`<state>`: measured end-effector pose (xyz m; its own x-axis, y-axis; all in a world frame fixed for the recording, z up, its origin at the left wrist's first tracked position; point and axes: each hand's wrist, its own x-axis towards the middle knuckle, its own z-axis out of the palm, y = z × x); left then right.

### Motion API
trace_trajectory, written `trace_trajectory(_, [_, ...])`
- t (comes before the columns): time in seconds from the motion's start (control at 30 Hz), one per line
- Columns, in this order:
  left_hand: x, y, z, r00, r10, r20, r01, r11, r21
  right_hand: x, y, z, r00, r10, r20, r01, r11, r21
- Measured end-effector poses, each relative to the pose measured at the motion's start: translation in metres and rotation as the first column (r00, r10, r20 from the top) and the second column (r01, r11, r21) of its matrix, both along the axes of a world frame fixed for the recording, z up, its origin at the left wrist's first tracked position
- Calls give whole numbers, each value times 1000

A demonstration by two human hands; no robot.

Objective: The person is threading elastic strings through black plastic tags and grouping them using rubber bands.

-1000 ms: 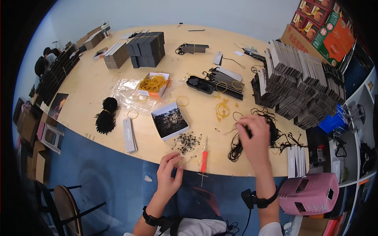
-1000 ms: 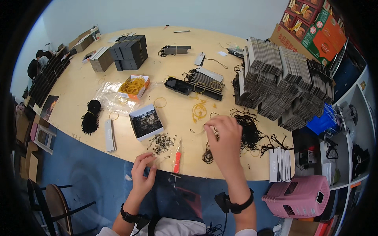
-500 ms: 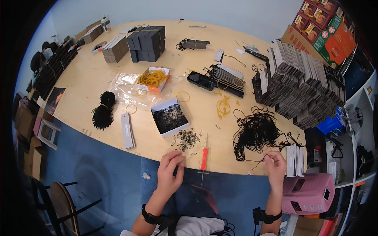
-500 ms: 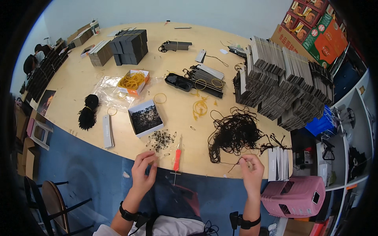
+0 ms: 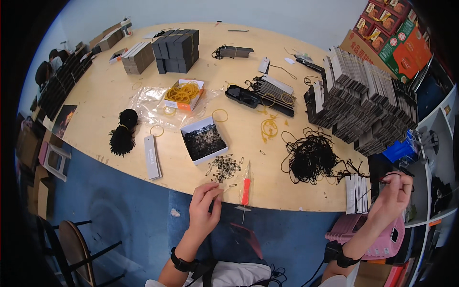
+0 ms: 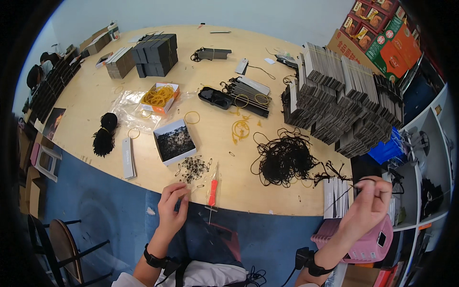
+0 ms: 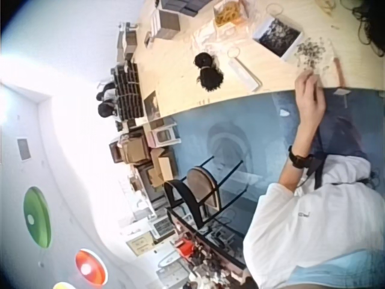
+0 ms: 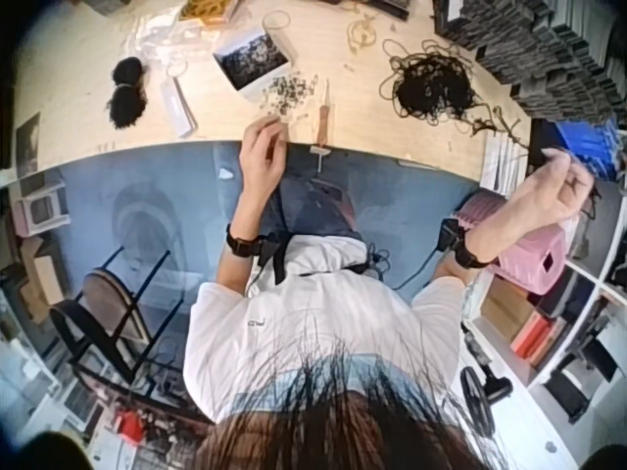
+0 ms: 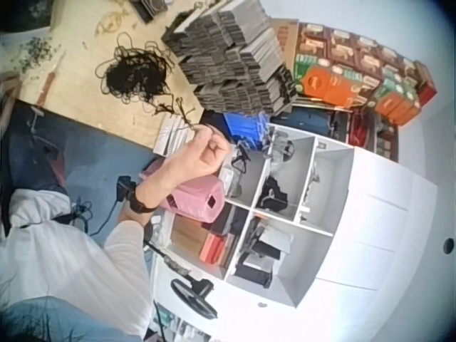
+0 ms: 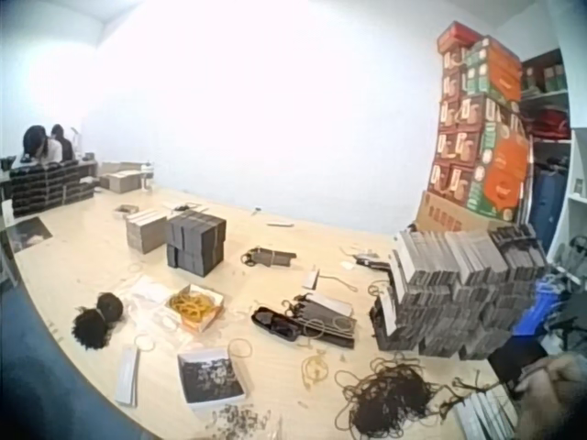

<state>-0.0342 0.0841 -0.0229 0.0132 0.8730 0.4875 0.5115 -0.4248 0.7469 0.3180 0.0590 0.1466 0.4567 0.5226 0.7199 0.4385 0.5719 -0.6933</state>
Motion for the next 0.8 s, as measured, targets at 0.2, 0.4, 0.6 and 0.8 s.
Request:
trace_trajectory(0.2, [1,1,0,1000,9,-10,-9,1000,18,-57,0,-8,982,183,43,-170,961,-219])
trace_trajectory(0.4, [0,1,-3,1000,2,-25,-1,1000,28,-78,20,-30,967,168,192,-90,928,-362])
trace_trajectory(0.6, [0,1,-3,1000,1,-17,0,999,36,-37,32,-94,882,306,359,39,710,-703])
trace_trajectory(0.8, [-1,2,-3,1000,9,-24,-8,999,44,-25,32,-116,454,-6,891,559,781,-279])
